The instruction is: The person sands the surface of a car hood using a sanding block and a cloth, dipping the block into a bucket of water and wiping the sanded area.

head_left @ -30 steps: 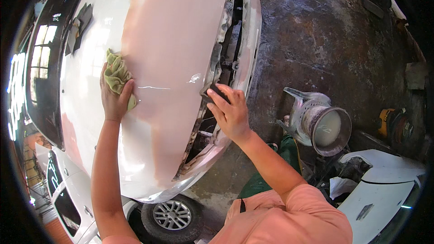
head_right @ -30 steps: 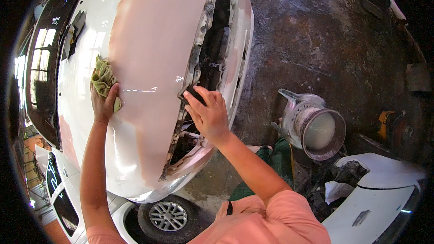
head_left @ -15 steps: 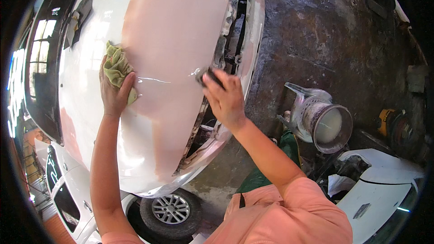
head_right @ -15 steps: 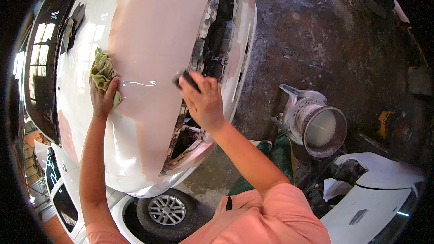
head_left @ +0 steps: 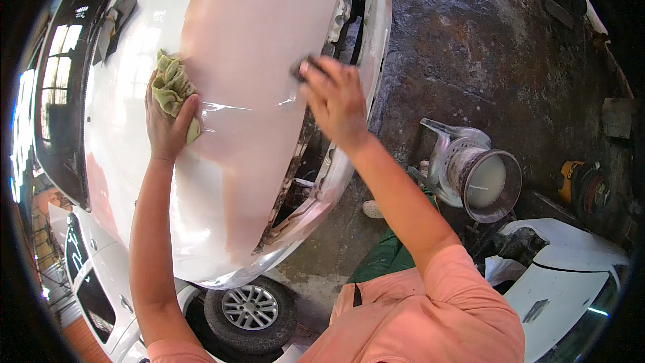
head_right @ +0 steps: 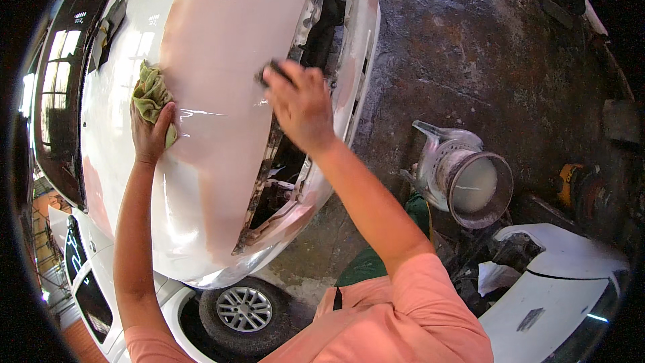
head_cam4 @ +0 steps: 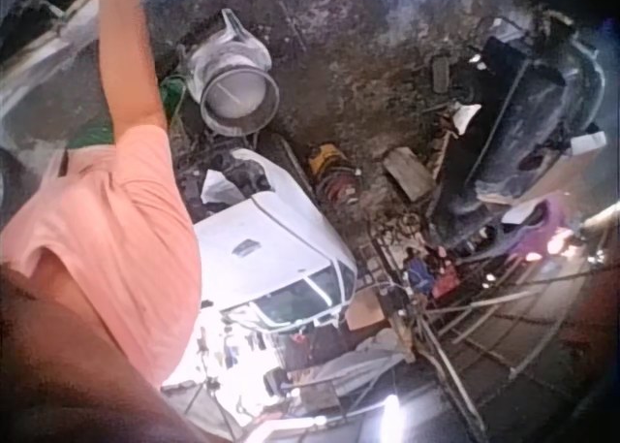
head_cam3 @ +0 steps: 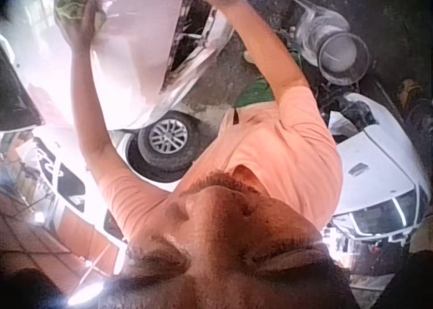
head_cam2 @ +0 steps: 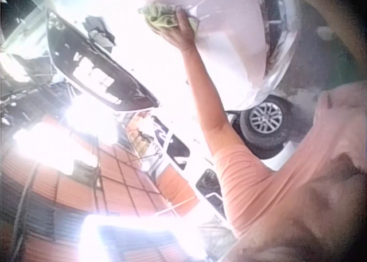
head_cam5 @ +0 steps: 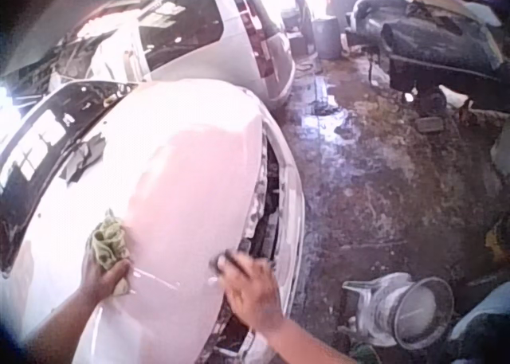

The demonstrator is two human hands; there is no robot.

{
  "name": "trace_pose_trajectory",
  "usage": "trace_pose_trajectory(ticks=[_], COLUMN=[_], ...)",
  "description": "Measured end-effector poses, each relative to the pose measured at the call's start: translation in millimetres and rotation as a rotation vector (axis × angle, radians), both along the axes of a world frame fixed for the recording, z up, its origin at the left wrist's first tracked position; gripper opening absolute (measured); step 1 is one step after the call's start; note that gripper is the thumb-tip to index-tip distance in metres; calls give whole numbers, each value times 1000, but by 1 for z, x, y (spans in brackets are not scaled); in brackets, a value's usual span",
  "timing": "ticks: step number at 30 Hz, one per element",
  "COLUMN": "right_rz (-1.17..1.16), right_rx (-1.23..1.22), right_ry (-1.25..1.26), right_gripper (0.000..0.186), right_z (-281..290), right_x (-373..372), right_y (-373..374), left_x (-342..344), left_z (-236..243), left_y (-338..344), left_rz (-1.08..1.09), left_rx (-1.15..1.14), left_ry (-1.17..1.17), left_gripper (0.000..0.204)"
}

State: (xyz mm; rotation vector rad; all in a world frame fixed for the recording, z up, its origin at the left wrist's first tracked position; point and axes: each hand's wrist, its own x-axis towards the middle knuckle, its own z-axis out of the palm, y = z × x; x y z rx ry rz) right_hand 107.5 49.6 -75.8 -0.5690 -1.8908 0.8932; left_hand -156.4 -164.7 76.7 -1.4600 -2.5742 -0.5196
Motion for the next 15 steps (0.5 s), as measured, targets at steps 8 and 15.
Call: trace_pose_trajectory(ticks=[8,15], right_rz=[109,-158], right_rx=[67,13], right_ry=[-12,-63], right_gripper=[38,35], right_z=[-6,4], right_x=[25,-25], right_y=[-41,56], left_x=[4,0], left_z=[2,1], left_y=[-5,4], left_rz=[10,-19], left_rx=[-3,-14], left_ry=[24,60], left_gripper=[78,77])
